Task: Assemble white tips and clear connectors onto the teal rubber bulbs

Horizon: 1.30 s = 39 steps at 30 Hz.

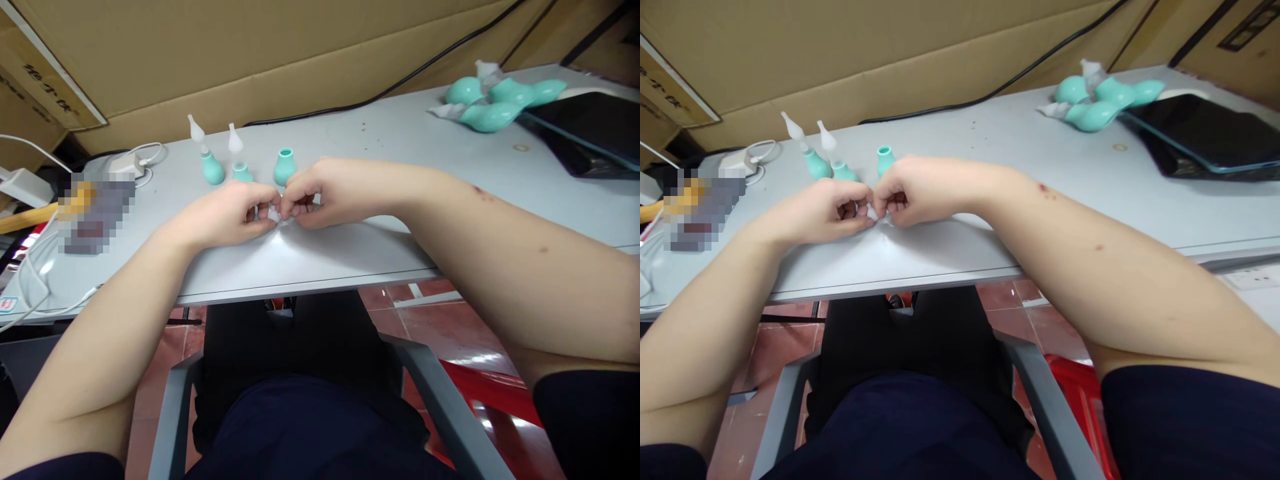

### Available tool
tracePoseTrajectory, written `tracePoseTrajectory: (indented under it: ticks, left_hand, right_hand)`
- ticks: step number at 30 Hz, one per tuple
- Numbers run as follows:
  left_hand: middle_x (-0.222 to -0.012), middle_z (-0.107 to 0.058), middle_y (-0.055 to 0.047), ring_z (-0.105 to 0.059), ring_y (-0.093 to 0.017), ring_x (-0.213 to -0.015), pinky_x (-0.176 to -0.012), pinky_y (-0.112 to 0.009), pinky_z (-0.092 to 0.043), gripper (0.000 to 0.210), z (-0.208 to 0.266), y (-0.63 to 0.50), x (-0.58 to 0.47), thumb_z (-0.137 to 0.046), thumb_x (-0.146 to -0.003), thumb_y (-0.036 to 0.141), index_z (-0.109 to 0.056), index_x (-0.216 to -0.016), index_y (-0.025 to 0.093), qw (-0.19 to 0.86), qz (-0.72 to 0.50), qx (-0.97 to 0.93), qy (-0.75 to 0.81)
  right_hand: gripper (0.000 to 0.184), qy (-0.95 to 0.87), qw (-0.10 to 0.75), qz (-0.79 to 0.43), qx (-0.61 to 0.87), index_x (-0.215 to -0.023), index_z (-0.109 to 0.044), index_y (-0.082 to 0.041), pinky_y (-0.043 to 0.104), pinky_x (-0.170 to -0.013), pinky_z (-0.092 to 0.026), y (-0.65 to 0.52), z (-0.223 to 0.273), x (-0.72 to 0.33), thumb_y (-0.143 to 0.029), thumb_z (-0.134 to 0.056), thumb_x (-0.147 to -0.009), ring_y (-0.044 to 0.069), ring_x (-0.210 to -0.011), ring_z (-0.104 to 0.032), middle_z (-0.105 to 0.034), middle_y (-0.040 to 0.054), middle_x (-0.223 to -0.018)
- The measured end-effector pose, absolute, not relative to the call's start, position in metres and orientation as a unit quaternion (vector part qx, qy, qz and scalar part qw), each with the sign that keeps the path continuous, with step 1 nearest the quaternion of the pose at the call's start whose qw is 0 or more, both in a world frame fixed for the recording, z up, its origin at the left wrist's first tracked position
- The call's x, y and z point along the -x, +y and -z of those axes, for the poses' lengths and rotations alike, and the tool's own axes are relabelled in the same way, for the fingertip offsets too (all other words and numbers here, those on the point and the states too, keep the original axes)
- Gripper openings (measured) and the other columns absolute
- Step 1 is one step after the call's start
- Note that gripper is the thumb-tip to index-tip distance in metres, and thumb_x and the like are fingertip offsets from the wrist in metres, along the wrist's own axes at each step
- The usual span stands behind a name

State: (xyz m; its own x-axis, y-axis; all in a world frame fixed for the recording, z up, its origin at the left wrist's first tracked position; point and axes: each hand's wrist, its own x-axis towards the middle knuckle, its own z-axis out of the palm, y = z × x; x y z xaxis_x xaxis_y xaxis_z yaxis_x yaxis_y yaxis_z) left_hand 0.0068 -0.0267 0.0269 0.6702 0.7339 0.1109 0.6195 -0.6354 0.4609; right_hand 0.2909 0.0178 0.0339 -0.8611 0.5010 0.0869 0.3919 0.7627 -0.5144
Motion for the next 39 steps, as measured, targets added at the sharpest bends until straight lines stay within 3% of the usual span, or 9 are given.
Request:
tracePoseTrajectory:
  ticks: [6, 10, 14, 21, 25, 29, 33, 36, 39]
  left_hand:
    - [-0.084, -0.07, 0.002, -0.059, -0.017, -0.073, -0.071, -0.033, -0.046, 0.008, -0.028, -0.028, -0.005, -0.076, -0.102, 0.031, -0.077, -0.106, 0.024, 0.193, -0.161, -0.889, 0.382]
    - [-0.081, -0.069, 0.002, -0.059, -0.017, -0.072, -0.073, -0.034, -0.048, 0.011, -0.032, -0.03, -0.004, -0.079, -0.102, 0.033, -0.078, -0.108, 0.024, 0.202, -0.185, -0.882, 0.383]
    - [-0.08, -0.073, 0.001, -0.064, -0.018, -0.072, -0.074, -0.035, -0.052, 0.018, -0.034, -0.032, -0.005, -0.078, -0.097, 0.031, -0.083, -0.114, 0.025, 0.21, -0.21, -0.874, 0.385]
    - [-0.078, -0.072, 0.0, -0.059, -0.018, -0.069, -0.068, -0.037, -0.049, 0.02, -0.035, -0.031, -0.004, -0.072, -0.082, 0.024, -0.081, -0.1, 0.026, 0.197, -0.304, -0.83, 0.424]
    - [-0.079, -0.072, 0.0, -0.058, -0.017, -0.069, -0.07, -0.036, -0.051, 0.014, -0.034, -0.029, -0.004, -0.072, -0.086, 0.024, -0.079, -0.098, 0.025, 0.178, -0.294, -0.832, 0.436]
    - [-0.08, -0.073, 0.0, -0.06, -0.018, -0.072, -0.071, -0.036, -0.051, 0.012, -0.034, -0.029, -0.004, -0.073, -0.088, 0.025, -0.079, -0.099, 0.025, 0.179, -0.283, -0.831, 0.445]
    - [-0.081, -0.073, 0.0, -0.063, -0.019, -0.075, -0.075, -0.038, -0.054, 0.011, -0.032, -0.027, -0.003, -0.074, -0.092, 0.021, -0.081, -0.1, 0.025, 0.167, -0.292, -0.826, 0.452]
    - [-0.083, -0.074, -0.001, -0.064, -0.02, -0.078, -0.078, -0.039, -0.055, 0.013, -0.031, -0.026, -0.003, -0.073, -0.102, 0.02, -0.084, -0.105, 0.025, 0.14, -0.322, -0.811, 0.469]
    - [-0.084, -0.074, -0.001, -0.064, -0.02, -0.079, -0.08, -0.04, -0.053, 0.023, -0.036, -0.027, -0.003, -0.068, -0.119, 0.03, -0.083, -0.103, 0.025, 0.09, -0.351, -0.792, 0.491]
  right_hand:
    - [0.016, -0.915, 0.185, -0.304, 0.189, -0.112, -0.097, -0.027, 0.037, -0.089, -0.058, 0.023, -0.032, -0.296, -0.023, -0.085, -0.101, 0.022, -0.093, -0.077, -0.091, 0.0018, -0.105]
    - [0.008, -0.896, 0.243, -0.314, 0.198, -0.106, -0.096, -0.029, 0.044, -0.092, -0.063, 0.024, -0.035, -0.297, -0.031, -0.092, -0.1, 0.027, -0.094, -0.076, -0.09, 0.0047, -0.103]
    - [0.006, -0.871, 0.29, -0.308, 0.249, -0.1, -0.093, -0.032, 0.048, -0.095, -0.064, 0.021, -0.04, -0.295, -0.03, -0.094, -0.095, 0.03, -0.096, -0.076, -0.088, 0.0044, -0.101]
    - [0.014, -0.82, 0.35, -0.335, 0.305, -0.1, -0.088, -0.026, 0.046, -0.094, -0.059, 0.022, -0.042, -0.294, -0.019, -0.093, -0.088, 0.026, -0.094, -0.071, -0.085, 0.0069, -0.1]
    - [0.007, -0.819, 0.361, -0.325, 0.305, -0.1, -0.088, -0.027, 0.047, -0.097, -0.063, 0.025, -0.039, -0.294, -0.025, -0.093, -0.096, 0.029, -0.099, -0.076, -0.089, 0.0077, -0.105]
    - [0.012, -0.819, 0.34, -0.337, 0.317, -0.105, -0.091, -0.027, 0.049, -0.107, -0.067, 0.027, -0.036, -0.294, -0.028, -0.099, -0.096, 0.032, -0.11, -0.082, -0.093, 0.0086, -0.114]
    - [0.014, -0.826, 0.334, -0.323, 0.319, -0.105, -0.094, -0.032, 0.051, -0.1, -0.07, 0.03, -0.034, -0.295, -0.039, -0.105, -0.099, 0.033, -0.105, -0.083, -0.094, 0.0045, -0.11]
    - [0.012, -0.829, 0.326, -0.332, 0.311, -0.105, -0.094, -0.033, 0.049, -0.097, -0.069, 0.03, -0.034, -0.295, -0.033, -0.104, -0.099, 0.031, -0.101, -0.083, -0.092, 0.003, -0.106]
    - [0.012, -0.826, 0.329, -0.337, 0.31, -0.103, -0.094, -0.027, 0.044, -0.094, -0.065, 0.03, -0.033, -0.293, -0.018, -0.093, -0.097, 0.025, -0.092, -0.078, -0.088, 0.003, -0.098]
